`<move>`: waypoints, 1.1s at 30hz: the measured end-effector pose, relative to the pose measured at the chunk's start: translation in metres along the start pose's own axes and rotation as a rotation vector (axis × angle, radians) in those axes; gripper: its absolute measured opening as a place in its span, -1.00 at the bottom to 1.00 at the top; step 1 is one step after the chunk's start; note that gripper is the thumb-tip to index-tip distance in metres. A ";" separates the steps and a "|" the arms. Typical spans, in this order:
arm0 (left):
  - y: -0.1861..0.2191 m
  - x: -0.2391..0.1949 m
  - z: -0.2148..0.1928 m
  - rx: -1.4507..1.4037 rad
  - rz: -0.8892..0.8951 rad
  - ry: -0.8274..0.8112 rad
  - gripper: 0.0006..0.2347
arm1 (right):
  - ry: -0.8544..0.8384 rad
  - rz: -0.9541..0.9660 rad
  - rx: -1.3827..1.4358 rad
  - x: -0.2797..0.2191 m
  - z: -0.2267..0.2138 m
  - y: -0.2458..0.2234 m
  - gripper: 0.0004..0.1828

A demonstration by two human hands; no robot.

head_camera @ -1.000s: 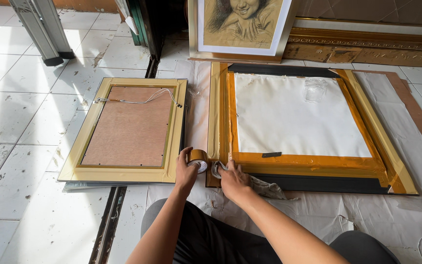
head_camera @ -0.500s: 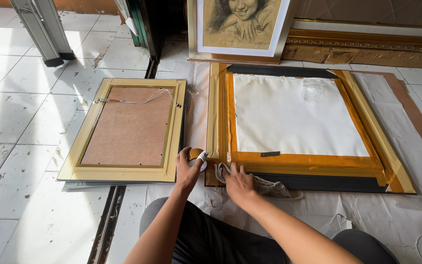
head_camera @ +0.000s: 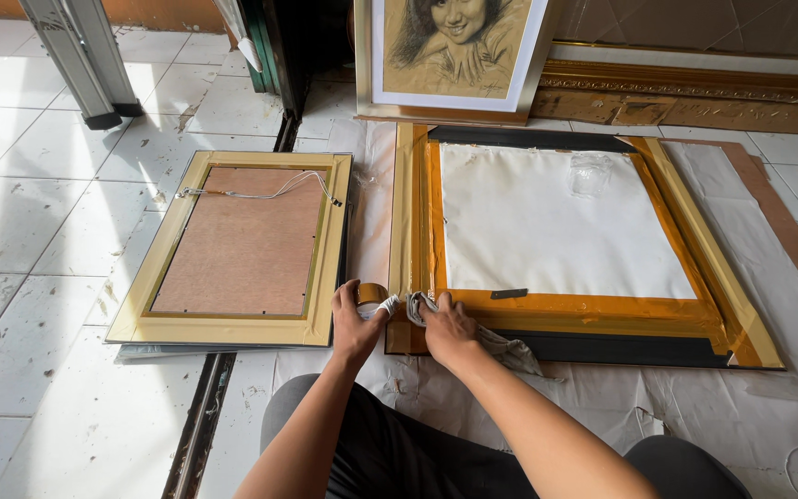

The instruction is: The person applies masking tape along the edges of a wooden picture frame while sitting on the floor. They use a cloth to wipe the frame surface and smooth the tape, then lift the frame to inspect it before continuing to apply tape to the remaining edges.

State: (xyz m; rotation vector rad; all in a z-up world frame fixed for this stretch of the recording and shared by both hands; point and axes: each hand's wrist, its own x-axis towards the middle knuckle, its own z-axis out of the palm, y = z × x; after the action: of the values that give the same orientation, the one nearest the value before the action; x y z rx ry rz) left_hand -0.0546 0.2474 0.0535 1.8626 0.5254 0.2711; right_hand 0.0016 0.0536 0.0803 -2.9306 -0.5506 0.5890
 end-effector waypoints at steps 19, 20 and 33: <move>0.043 -0.013 -0.002 -0.511 -0.206 -0.169 -0.45 | 0.192 0.120 0.052 0.042 -0.029 0.169 -0.54; 0.041 -0.012 -0.002 -0.542 -0.207 -0.181 -0.47 | 0.178 0.141 0.062 0.042 -0.035 0.168 -0.59; 0.037 -0.010 -0.004 -0.622 -0.227 -0.222 -0.48 | 0.065 0.311 1.722 0.025 -0.026 0.062 -0.66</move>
State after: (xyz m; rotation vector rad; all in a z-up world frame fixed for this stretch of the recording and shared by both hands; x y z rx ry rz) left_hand -0.0574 0.2361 0.0900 1.1994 0.4315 0.0601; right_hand 0.0534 0.0044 0.0848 -1.3358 0.3573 0.5274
